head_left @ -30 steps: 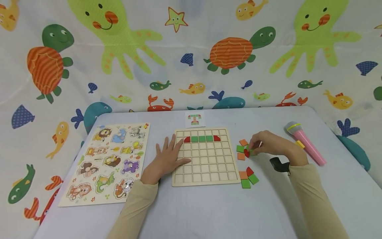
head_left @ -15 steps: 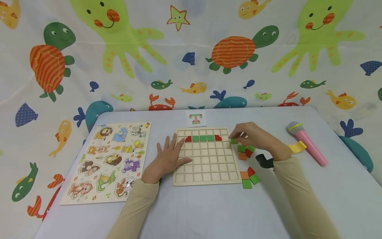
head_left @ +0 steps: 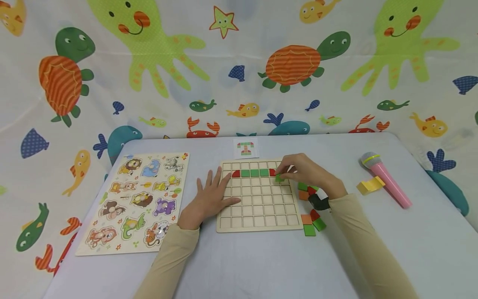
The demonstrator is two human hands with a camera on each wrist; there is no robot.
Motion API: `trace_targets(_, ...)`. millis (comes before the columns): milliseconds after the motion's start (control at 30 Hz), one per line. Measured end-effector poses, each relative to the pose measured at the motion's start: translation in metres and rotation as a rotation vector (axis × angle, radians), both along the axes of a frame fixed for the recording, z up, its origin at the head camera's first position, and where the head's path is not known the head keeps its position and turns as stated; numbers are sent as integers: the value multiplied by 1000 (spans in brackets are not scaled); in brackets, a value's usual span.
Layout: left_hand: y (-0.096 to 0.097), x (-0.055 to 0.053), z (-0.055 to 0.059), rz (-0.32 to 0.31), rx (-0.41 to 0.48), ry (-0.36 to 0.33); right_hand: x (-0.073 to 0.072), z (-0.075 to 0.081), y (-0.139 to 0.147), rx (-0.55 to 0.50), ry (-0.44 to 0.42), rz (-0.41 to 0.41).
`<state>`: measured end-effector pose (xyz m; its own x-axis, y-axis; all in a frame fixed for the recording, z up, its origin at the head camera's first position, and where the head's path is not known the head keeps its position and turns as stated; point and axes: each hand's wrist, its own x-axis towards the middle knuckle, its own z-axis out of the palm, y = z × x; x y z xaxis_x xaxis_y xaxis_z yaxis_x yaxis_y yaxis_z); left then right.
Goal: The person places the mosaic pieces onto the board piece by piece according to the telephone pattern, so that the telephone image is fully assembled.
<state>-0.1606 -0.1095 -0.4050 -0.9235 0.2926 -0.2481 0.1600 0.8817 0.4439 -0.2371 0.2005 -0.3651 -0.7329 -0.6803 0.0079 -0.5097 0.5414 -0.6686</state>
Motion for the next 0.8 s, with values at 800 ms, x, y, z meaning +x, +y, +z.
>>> trace_targets(800, 0, -1, -2, 0, 1, -1, -8, -20, -9, 31, 0, 26)
